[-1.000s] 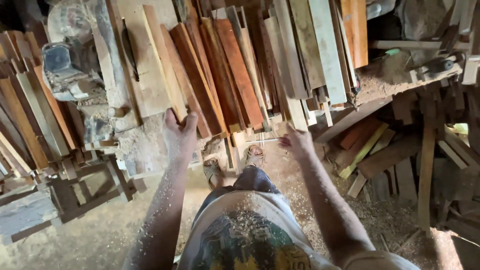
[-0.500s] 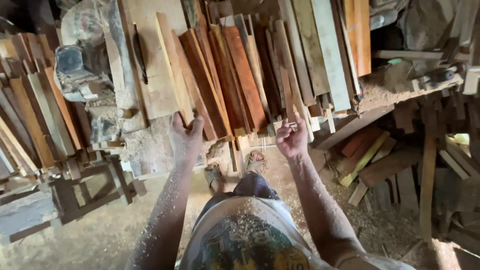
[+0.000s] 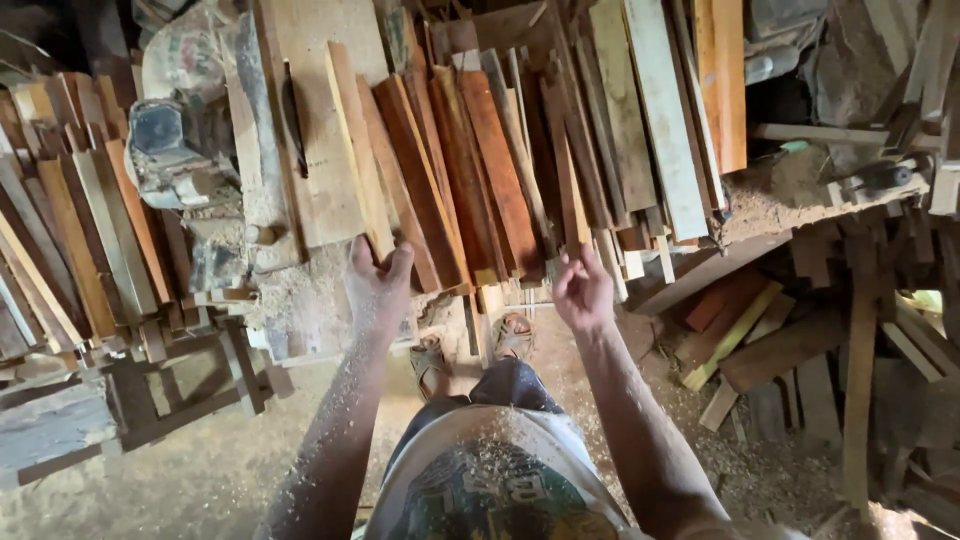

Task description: Organizing and stacking thin wooden strips on a workbench in a workshop.

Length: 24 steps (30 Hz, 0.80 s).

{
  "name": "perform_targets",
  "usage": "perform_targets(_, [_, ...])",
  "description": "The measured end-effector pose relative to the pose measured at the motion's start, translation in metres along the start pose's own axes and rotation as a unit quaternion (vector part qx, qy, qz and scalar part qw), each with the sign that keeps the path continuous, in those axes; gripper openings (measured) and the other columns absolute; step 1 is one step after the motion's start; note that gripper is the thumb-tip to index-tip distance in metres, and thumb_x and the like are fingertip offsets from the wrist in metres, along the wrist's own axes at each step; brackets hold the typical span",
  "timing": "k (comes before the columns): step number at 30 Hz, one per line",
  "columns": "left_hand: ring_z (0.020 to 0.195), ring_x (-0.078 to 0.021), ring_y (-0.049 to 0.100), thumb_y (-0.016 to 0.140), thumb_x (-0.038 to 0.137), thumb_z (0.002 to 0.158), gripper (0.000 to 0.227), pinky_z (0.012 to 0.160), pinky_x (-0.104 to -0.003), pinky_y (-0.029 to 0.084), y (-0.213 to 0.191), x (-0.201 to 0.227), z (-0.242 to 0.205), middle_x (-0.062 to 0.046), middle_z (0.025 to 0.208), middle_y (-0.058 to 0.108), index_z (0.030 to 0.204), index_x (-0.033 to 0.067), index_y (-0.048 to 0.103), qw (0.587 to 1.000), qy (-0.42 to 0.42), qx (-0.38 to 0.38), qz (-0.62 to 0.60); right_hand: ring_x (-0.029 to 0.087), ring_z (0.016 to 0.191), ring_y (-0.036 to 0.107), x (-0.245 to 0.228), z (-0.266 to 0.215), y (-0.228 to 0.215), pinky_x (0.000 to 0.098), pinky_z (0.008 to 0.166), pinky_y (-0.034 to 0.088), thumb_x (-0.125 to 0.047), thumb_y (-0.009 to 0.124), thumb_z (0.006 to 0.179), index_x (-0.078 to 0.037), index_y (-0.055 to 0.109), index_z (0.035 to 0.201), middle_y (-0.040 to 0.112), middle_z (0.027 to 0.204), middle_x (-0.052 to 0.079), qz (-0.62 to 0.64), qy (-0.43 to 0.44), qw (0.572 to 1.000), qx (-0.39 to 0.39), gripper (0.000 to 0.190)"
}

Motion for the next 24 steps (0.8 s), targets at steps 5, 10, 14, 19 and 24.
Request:
perform_targets(5, [0.087,-0.0449,0.066,0.073,0.030,0.079,0.037,0.070,-0.049,0.056,0.002,-0.010,0.005,-0.026,0.090,0.057,0.091,-0.0018,0.058,0.999,0.029,0.017,0.020,0.004,0.059,0.062,0.030,-0.060,0.000,0.0153,0.057,0.058,-0.031,0.075,0.094,-0.010,0.062,0.086,0.068,0.081,0.009,-0.158,-0.026,0.983,-0.088,0.026])
perform_targets(10, [0.089,-0.0485,0.066,0.073,0.027,0.078,0.036,0.071,-0.053,0.055,0.005,-0.032,0.011,-0.028,0.093,0.058,0.093,-0.0033,0.060,0.998,0.050,0.023,0.017,0.021,0.054,0.065,0.066,-0.080,0.045,0.0335,0.054,0.061,-0.022,0.074,0.094,-0.003,0.064,0.086,0.067,0.078,0.016,-0.330,-0.114,0.929,-0.119,0.023])
perform_targets(14, [0.089,-0.0503,0.064,0.070,0.024,0.080,0.033,0.073,-0.054,0.053,-0.001,0.003,0.003,-0.031,0.092,0.057,0.092,-0.0048,0.059,0.998,0.058,0.028,0.008,0.037,0.053,0.072,0.101,-0.070,0.059,0.0512,0.054,0.065,-0.009,0.082,0.087,0.006,0.072,0.095,0.071,0.077,0.024,-0.434,-0.191,0.874,-0.107,0.020])
perform_targets(19, [0.087,-0.0449,0.065,0.072,0.029,0.079,0.035,0.072,-0.051,0.052,0.001,-0.017,0.007,-0.026,0.090,0.057,0.090,-0.0013,0.059,0.999,0.032,0.024,0.025,0.033,0.045,0.068,0.106,-0.089,0.074,0.0383,0.038,0.060,-0.048,0.069,0.096,0.013,0.063,0.089,0.064,0.066,0.026,-0.666,-0.114,0.736,-0.050,0.062])
perform_targets(24, [0.084,-0.0405,0.066,0.074,0.029,0.078,0.034,0.072,-0.047,0.054,0.005,-0.021,0.005,-0.022,0.088,0.057,0.089,0.0009,0.060,0.999,0.024,0.036,0.018,0.019,0.037,0.065,0.080,-0.049,0.055,0.0238,0.034,0.054,-0.071,0.049,0.097,-0.011,0.071,0.069,0.066,0.047,0.009,-0.843,-0.110,0.526,-0.014,0.069])
Point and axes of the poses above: each hand's wrist, its own z-axis towards the middle knuckle, its own y-axis out of the palm, x = y × z, the point moved 1 cm from there along z, towards the middle knuckle
